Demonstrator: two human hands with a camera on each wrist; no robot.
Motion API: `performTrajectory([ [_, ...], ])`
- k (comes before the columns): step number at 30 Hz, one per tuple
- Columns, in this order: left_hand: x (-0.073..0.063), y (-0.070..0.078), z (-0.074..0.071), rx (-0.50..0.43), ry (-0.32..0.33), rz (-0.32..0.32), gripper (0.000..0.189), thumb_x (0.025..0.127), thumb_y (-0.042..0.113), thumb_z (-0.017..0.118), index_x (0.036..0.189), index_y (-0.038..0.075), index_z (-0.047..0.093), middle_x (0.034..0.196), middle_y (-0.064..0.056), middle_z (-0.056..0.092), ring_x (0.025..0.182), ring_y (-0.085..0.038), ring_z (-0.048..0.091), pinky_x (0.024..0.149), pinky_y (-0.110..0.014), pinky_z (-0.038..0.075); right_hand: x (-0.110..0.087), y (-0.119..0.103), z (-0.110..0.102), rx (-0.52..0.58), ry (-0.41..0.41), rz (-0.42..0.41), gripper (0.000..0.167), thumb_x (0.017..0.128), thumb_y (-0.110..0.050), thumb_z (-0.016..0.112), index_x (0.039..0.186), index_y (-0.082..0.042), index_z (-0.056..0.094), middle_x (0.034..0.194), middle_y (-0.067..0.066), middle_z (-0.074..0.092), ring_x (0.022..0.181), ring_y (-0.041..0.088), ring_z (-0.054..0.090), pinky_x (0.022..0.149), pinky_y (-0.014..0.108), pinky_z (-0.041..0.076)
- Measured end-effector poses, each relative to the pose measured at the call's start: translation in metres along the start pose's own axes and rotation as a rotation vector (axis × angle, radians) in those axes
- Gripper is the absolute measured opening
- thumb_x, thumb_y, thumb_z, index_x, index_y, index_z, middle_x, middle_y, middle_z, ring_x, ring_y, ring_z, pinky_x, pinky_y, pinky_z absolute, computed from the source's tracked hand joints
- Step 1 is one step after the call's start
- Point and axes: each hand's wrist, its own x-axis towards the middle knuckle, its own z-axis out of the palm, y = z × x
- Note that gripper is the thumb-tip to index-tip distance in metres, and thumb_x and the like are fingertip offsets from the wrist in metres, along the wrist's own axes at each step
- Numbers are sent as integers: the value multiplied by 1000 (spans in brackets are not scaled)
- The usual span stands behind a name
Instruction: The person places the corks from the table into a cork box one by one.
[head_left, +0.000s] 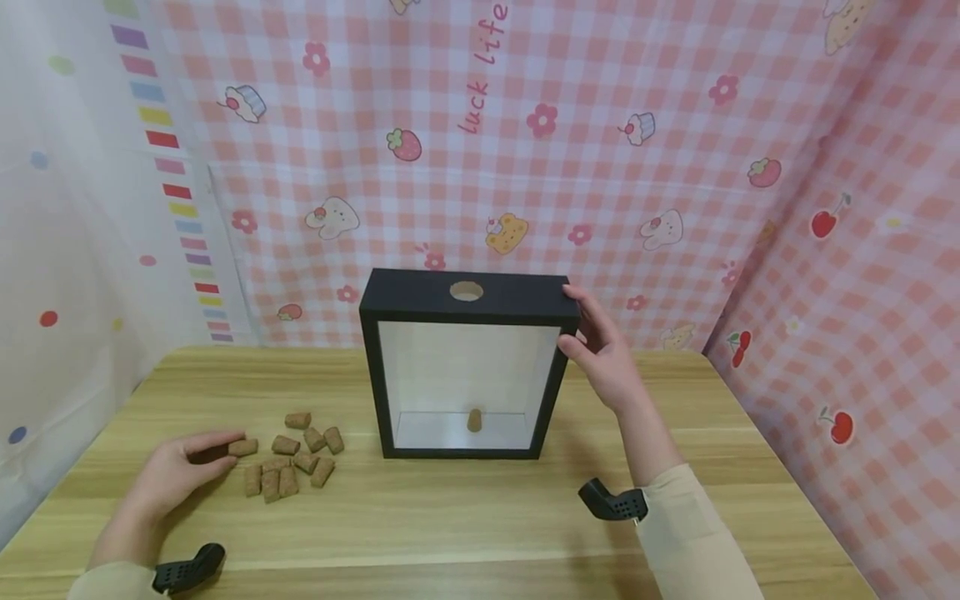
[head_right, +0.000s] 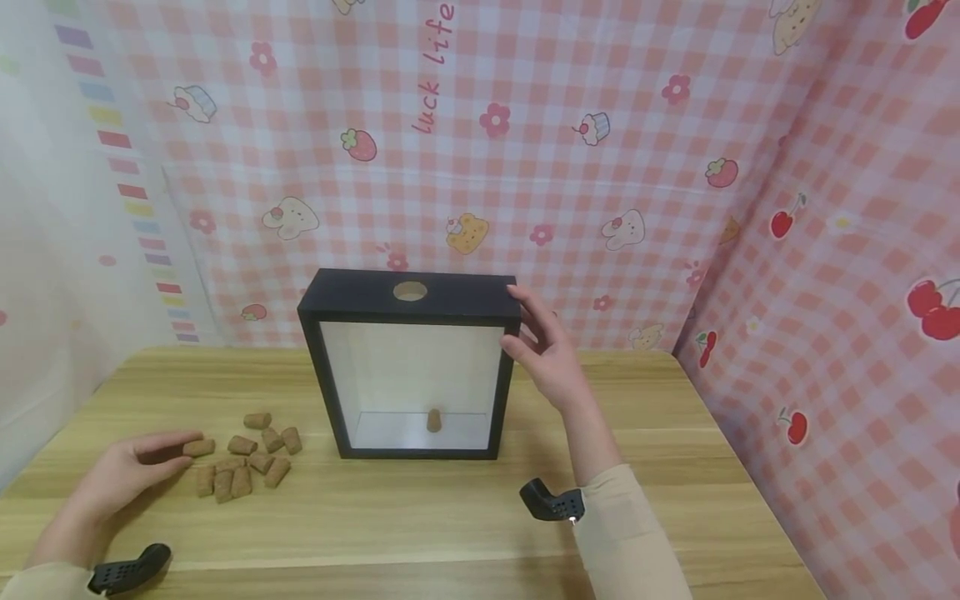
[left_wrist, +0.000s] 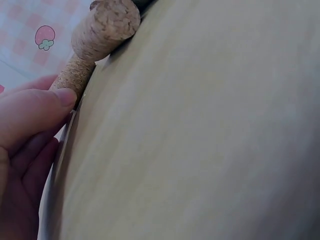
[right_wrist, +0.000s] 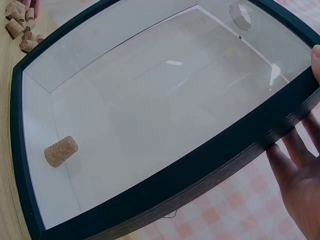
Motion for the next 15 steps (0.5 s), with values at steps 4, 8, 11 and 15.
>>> performTrajectory([
  [4, 0, -2, 1, -19, 20, 0, 37, 88, 16, 77, 118, -4, 70, 110, 10, 67, 96, 20, 46, 78, -3, 40, 1, 0, 1, 10, -2, -3, 55, 98, -7, 62, 148, -22, 46, 154, 5, 40, 135, 24, 42, 100, 28, 46],
  [8, 0, -2, 1, -54, 16, -19, 37, 89, 15, 76, 118, -5, 69, 107, 23, 62, 95, 19, 47, 77, -4, 41, 1, 0, 1, 9, 1, -1, 54, 98, -7, 62, 148, -22, 46, 154, 5, 40, 135, 24, 42, 100, 28, 46],
  [11, -1, -1, 1, -113, 14, -33, 37, 89, 12, 75, 119, -8, 67, 105, 24, 63, 95, 17, 50, 77, -5, 44, 0, -1, 1, 5, 4, 0, 55, 98, -6, 62, 148, -22, 46, 154, 4, 40, 136, 24, 42, 100, 27, 46],
  [15, -1, 2, 0, -209, 17, -63, 36, 90, 8, 73, 120, -11, 65, 101, 27, 63, 92, 14, 55, 74, -10, 50, 0, -1, 1, 4, 6, 0, 56, 98, -7, 62, 148, -22, 45, 154, 3, 40, 136, 24, 41, 100, 28, 46],
])
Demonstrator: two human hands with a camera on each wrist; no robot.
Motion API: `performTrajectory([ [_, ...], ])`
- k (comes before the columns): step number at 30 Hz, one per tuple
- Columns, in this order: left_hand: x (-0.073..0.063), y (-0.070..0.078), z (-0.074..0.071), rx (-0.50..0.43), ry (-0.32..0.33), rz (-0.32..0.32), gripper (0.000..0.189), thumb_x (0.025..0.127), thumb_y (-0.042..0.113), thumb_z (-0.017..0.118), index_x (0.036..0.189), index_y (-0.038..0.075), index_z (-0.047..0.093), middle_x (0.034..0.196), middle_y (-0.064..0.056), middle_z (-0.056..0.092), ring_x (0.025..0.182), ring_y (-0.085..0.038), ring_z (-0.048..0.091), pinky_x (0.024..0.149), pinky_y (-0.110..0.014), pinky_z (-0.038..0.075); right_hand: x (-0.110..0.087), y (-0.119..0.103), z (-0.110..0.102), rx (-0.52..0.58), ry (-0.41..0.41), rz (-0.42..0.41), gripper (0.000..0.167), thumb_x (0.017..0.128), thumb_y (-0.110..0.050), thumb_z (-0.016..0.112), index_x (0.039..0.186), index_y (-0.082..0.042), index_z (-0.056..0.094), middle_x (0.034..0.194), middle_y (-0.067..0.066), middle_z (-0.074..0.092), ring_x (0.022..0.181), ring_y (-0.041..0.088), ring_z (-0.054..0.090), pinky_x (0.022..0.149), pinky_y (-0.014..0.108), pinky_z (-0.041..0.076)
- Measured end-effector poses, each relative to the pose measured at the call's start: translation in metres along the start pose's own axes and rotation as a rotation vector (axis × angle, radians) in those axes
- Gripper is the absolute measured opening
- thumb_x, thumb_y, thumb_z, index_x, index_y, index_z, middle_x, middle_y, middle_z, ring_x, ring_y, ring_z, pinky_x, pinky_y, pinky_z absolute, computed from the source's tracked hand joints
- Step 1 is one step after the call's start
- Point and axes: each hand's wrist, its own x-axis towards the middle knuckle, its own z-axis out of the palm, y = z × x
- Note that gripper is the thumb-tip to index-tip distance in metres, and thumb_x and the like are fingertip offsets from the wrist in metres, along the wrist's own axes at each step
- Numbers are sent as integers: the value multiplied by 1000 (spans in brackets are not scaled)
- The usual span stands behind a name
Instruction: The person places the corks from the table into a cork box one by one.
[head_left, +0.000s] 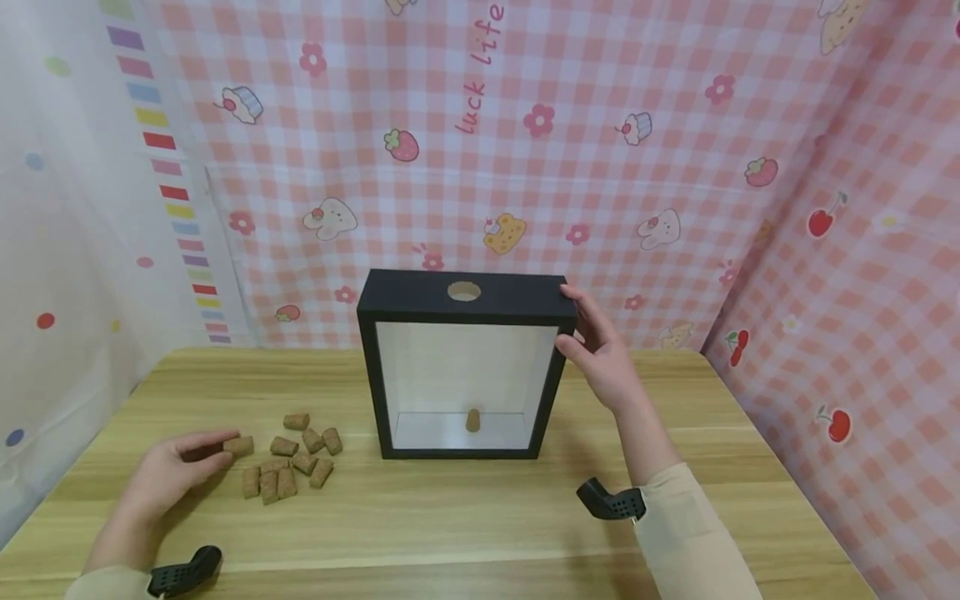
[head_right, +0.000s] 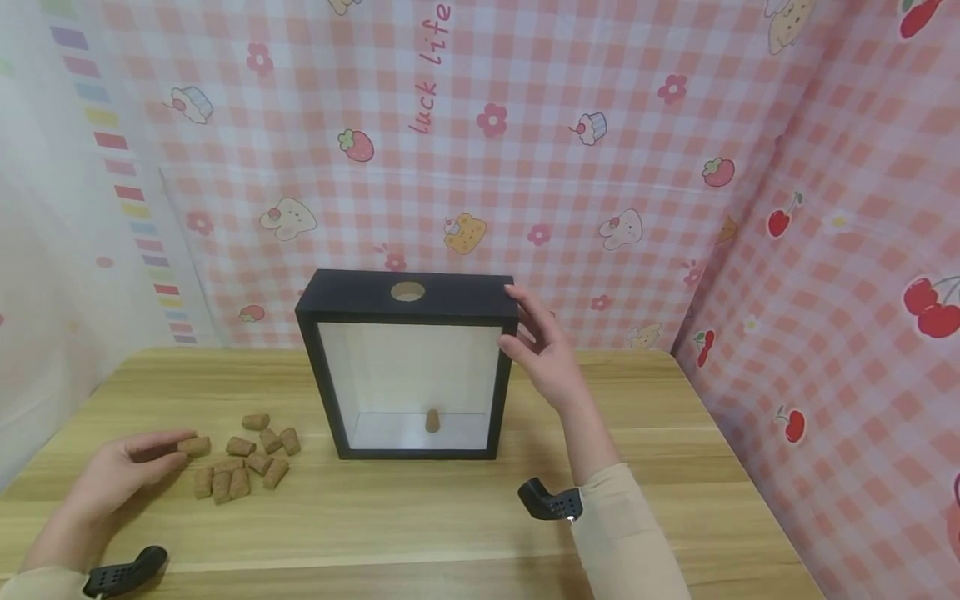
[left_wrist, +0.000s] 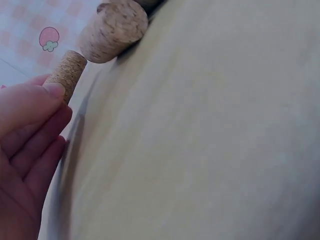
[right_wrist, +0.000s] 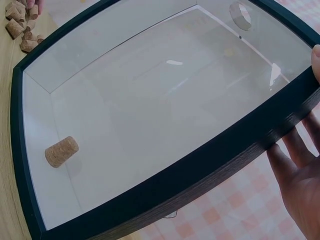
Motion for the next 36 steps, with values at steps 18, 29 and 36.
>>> performTrajectory([
  [18, 12, 59, -3, 62, 6, 83, 39, 95, 20, 70, 126, -3, 65, 107, 17, 69, 93, 7, 62, 74, -12, 51, 0, 1, 1, 13, -4, -15, 56, 98, -3, 61, 148, -21, 46, 153, 6, 42, 133, 24, 44, 96, 27, 47],
  [29, 17, 115, 5, 78, 30, 180, 38, 96, 21, 68, 130, 3, 65, 114, 13, 69, 102, 11, 56, 77, -11, 50, -1, 1, 1, 11, -3, -15, 55, 98, -4, 61, 147, -23, 47, 153, 5, 41, 134, 24, 43, 99, 28, 46],
  [36, 22, 151, 9, 73, 75, 328, 32, 94, 10, 69, 125, 2, 68, 117, 10, 70, 110, 9, 55, 89, -7, 43, 0, 2, 0, 12, 0, -7, 55, 98, -3, 61, 147, -24, 47, 154, 5, 40, 135, 24, 42, 100, 28, 45],
])
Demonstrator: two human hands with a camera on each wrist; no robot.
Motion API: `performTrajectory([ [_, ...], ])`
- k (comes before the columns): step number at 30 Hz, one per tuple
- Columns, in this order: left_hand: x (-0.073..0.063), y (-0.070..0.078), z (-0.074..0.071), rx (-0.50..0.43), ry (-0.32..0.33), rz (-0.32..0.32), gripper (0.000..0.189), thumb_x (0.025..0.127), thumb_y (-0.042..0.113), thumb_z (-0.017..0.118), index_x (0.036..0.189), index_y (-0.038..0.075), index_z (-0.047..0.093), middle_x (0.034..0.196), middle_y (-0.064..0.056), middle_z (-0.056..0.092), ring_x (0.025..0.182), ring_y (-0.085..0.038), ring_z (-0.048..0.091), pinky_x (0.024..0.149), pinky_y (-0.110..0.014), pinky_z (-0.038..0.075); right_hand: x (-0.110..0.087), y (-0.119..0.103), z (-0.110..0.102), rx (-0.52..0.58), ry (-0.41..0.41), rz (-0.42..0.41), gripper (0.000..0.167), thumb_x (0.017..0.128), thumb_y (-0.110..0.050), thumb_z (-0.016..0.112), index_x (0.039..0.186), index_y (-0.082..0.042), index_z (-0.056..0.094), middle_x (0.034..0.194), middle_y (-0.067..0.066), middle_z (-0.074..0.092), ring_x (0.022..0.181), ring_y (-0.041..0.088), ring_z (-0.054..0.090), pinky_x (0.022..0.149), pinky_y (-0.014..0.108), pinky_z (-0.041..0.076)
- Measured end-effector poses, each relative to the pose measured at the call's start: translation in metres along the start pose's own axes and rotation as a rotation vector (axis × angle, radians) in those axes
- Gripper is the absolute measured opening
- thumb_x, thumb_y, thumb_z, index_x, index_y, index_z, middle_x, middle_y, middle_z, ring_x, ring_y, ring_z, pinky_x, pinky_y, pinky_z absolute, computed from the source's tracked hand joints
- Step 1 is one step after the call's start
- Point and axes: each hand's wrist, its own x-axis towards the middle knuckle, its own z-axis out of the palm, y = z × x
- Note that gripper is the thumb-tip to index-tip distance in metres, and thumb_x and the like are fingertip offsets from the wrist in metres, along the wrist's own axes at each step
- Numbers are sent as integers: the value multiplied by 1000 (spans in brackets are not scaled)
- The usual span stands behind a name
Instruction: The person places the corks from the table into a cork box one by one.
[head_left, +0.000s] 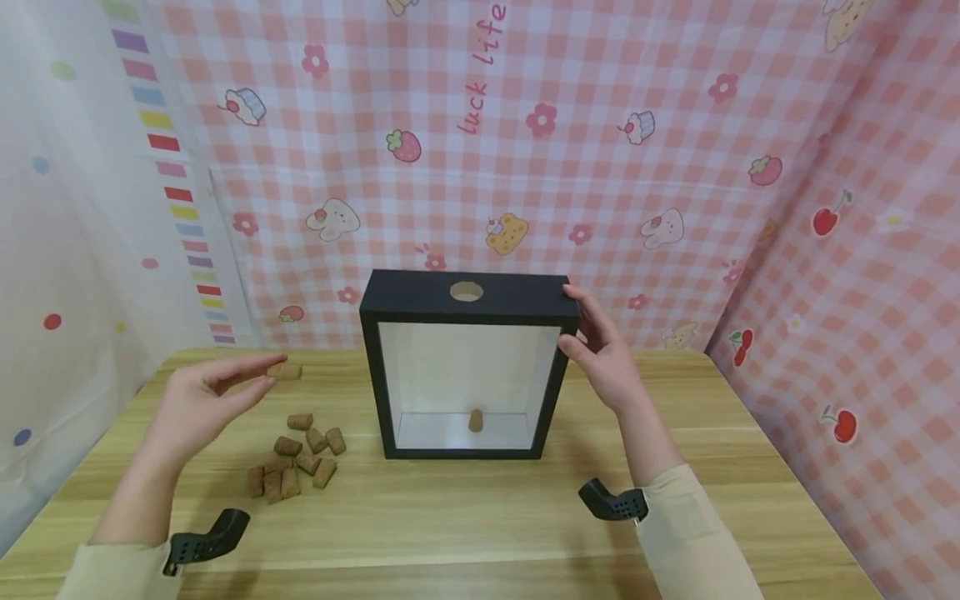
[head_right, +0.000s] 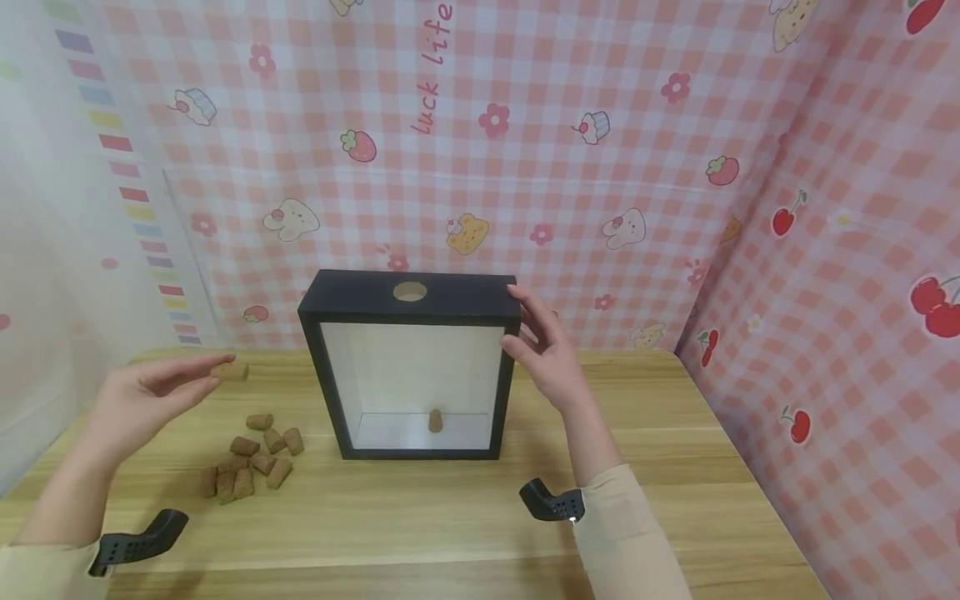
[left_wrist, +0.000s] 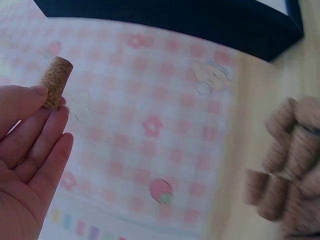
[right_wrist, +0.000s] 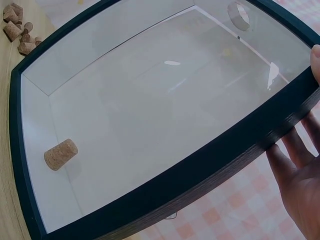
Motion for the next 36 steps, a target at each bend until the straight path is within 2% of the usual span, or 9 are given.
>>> performTrajectory([
  [5, 11, 22, 2, -38, 40, 105, 30, 92, 0, 69, 122, 2, 70, 117, 4, 71, 110, 4, 60, 92, -10, 44, 0, -1, 0, 1, 4, 1, 56, 97, -3, 61, 147, -24, 47, 153, 4, 41, 134, 24, 43, 101, 28, 45],
  [12, 30, 47, 5, -135, 55, 348, 38, 83, -22, 64, 119, -9, 68, 120, -10, 69, 113, -11, 60, 93, -17, 48, -1, 0, 1, 8, 3, 5, 56, 97, -2, 61, 147, -23, 47, 152, 7, 42, 132, 24, 44, 99, 27, 46],
  [16, 45, 68, 6, -137, 66, 426, 42, 80, -25, 65, 117, -6, 70, 116, -12, 71, 110, -13, 62, 91, -18, 50, -1, 0, 0, 2, 3, 7, 56, 98, -1, 60, 147, -24, 47, 153, 6, 41, 133, 23, 43, 101, 27, 45],
  [19, 55, 85, 8, -128, 56, 446, 43, 80, -24, 67, 116, -3, 72, 115, -11, 71, 109, -13, 62, 90, -18, 50, 0, 0, 0, 4, 0, 0, 56, 98, -1, 60, 147, -24, 46, 153, 5, 41, 135, 24, 42, 102, 28, 44],
  [24, 69, 109, 13, -97, 7, 423, 40, 84, -17, 68, 118, 2, 72, 115, -9, 71, 110, -11, 61, 91, -18, 50, 0, 1, 1, 9, -2, -9, 57, 97, -1, 61, 148, -22, 46, 154, 6, 40, 135, 24, 42, 102, 28, 44],
  [26, 75, 117, 17, -76, -15, 440, 39, 84, -16, 68, 118, 2, 72, 115, -10, 71, 112, -11, 60, 93, -19, 49, -1, 1, 1, 8, -1, -10, 57, 97, -1, 61, 148, -22, 46, 154, 5, 40, 135, 24, 42, 102, 28, 44],
  [31, 90, 131, 29, -36, -42, 490, 35, 84, -14, 70, 117, -1, 72, 114, -11, 71, 115, -10, 59, 97, -19, 46, 0, 1, 0, 13, 0, -13, 56, 98, -1, 60, 147, -23, 47, 155, 5, 39, 136, 24, 41, 102, 28, 44],
  [33, 95, 135, 35, -15, -45, 477, 33, 86, -11, 70, 117, -1, 72, 114, -9, 72, 112, -11, 61, 96, -18, 47, 0, 1, 0, 14, -1, -12, 56, 98, -1, 60, 147, -24, 47, 155, 5, 39, 136, 24, 40, 102, 28, 44],
  [36, 102, 142, 43, 18, -59, 449, 32, 88, -7, 70, 118, 2, 72, 115, -8, 72, 110, -17, 63, 93, -25, 50, 0, 1, 0, 15, -1, -9, 56, 98, 0, 59, 147, -24, 47, 155, 5, 39, 137, 24, 40, 102, 28, 44],
])
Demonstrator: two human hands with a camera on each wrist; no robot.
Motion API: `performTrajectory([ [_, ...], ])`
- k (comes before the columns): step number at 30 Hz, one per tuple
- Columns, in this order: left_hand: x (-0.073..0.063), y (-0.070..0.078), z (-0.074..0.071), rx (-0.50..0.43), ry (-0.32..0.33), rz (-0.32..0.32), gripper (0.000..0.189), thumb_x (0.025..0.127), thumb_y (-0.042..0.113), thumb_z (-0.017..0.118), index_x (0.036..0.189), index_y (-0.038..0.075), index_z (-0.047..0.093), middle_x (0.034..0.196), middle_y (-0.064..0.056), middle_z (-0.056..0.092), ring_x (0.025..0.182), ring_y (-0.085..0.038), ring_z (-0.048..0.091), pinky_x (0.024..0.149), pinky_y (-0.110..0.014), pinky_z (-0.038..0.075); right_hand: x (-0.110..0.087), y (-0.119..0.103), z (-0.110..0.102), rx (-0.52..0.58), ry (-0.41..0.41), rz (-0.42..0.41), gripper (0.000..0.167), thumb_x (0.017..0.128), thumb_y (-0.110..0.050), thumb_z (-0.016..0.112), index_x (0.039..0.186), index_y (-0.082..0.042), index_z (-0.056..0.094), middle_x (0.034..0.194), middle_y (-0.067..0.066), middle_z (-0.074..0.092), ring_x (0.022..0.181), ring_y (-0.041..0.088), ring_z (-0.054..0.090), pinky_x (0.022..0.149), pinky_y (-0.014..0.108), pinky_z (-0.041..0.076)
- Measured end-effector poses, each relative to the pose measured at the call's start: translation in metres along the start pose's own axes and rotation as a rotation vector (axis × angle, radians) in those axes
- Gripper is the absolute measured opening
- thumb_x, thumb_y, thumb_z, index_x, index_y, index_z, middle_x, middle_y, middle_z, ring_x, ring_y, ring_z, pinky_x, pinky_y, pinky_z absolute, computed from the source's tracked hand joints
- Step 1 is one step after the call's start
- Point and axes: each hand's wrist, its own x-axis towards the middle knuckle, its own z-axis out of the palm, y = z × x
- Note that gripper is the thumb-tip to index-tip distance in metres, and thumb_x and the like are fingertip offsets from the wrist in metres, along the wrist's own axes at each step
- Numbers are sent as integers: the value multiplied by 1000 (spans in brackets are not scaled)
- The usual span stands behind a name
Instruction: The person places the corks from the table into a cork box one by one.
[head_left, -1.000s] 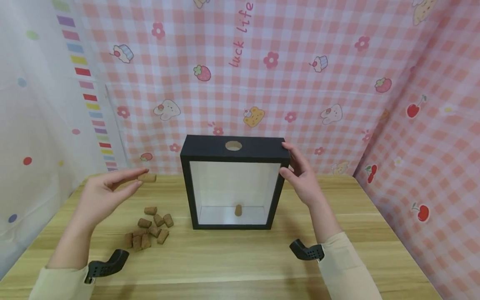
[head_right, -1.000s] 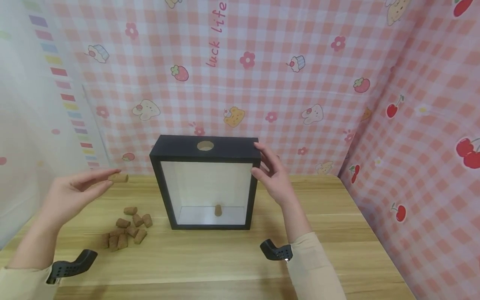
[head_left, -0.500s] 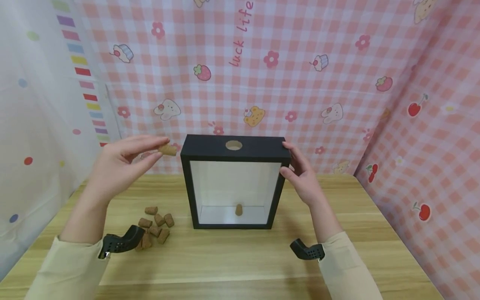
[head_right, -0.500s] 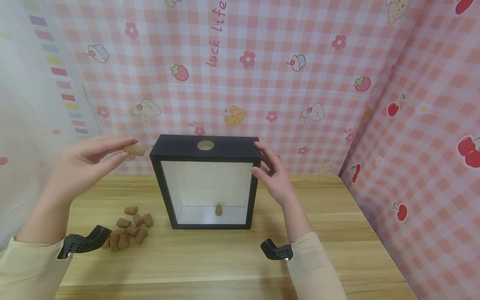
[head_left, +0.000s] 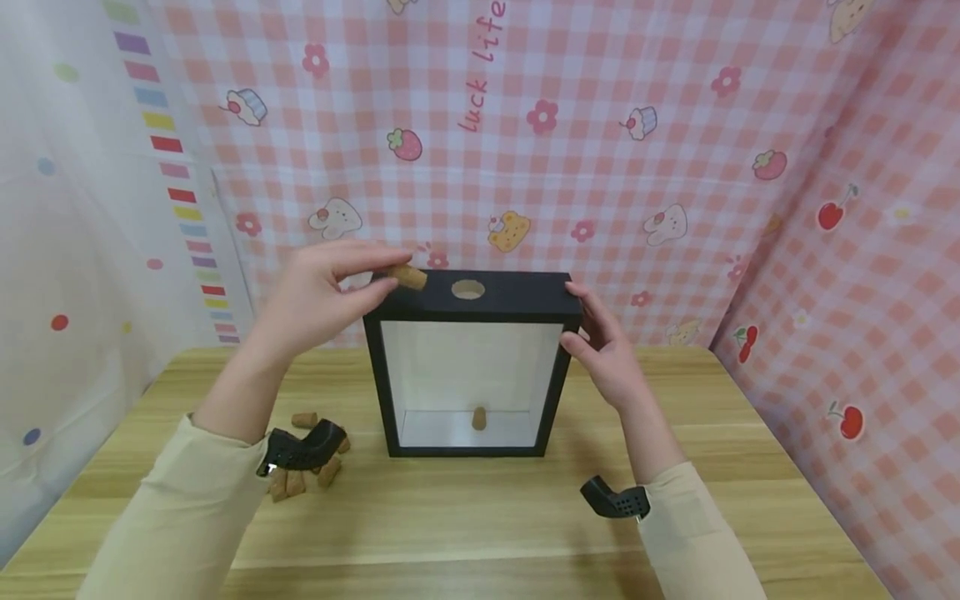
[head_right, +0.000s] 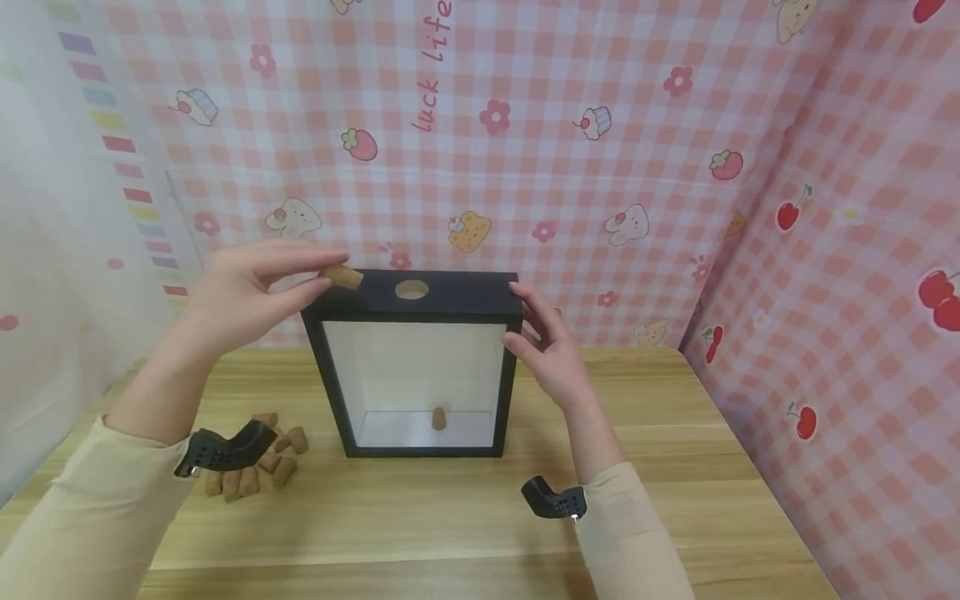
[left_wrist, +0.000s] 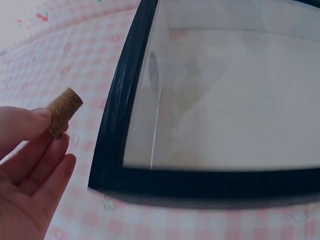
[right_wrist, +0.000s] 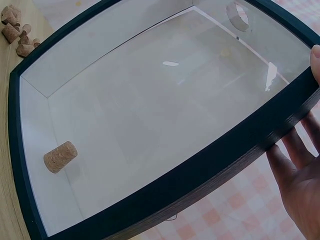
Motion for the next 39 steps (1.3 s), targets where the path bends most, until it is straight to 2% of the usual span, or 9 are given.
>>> performTrajectory([
  [4, 12, 6, 11, 57, -43, -45, 32, 90, -2, 70, 120, 7, 73, 116, -6, 71, 114, -21, 61, 94, -37, 50, 0, 0, 0, -4, 2, 6, 56, 98, -1, 59, 147, -24, 46, 155, 4, 38, 137, 24, 40, 103, 29, 43],
  [6, 18, 8, 16, 73, -63, -51, 31, 90, -1, 70, 120, 7, 73, 115, -7, 72, 113, -22, 62, 92, -40, 50, 0, 0, 0, -6, 3, 6, 56, 98, -2, 60, 147, -25, 47, 155, 3, 39, 137, 24, 40, 103, 29, 43],
  [11, 29, 11, 28, 110, -105, -57, 32, 91, 2, 71, 121, 9, 73, 116, -7, 71, 110, -22, 64, 87, -38, 53, 0, 1, 0, 0, -2, -2, 55, 98, -4, 61, 147, -24, 47, 154, 4, 40, 137, 24, 40, 102, 29, 44],
  [18, 40, 15, 39, 127, -169, -104, 32, 93, 2, 67, 124, 9, 71, 121, -8, 69, 117, -24, 60, 96, -38, 50, 1, 1, 0, 1, -2, -10, 54, 98, -3, 61, 147, -23, 47, 154, 4, 39, 136, 24, 41, 100, 29, 45],
  [23, 44, 15, 45, 137, -205, -119, 32, 93, 0, 65, 124, 7, 70, 121, -10, 69, 120, -26, 59, 98, -39, 49, 1, 2, 0, 1, 2, -13, 55, 98, -2, 61, 147, -22, 47, 154, 5, 40, 136, 25, 41, 100, 28, 46],
  [28, 45, 15, 49, 119, -256, -152, 32, 95, -1, 63, 126, 5, 69, 119, -11, 70, 116, -24, 61, 92, -37, 52, 1, 2, 0, -6, 4, -12, 55, 97, -1, 60, 146, -23, 47, 154, 5, 40, 135, 24, 42, 100, 28, 46],
  [33, 46, 16, 52, 161, -285, -162, 32, 95, -1, 62, 126, 5, 68, 122, -10, 68, 111, -23, 62, 86, -35, 53, 1, 2, 0, -5, 5, -11, 55, 97, -2, 61, 146, -23, 48, 153, 6, 41, 134, 24, 42, 100, 28, 46],
  [39, 45, 13, 54, 180, -296, -136, 37, 94, 0, 65, 130, 5, 66, 131, -11, 63, 123, -25, 57, 99, -39, 49, 1, 2, 0, -3, 4, -4, 55, 98, -3, 61, 146, -24, 47, 154, 5, 40, 136, 23, 41, 102, 28, 44],
])
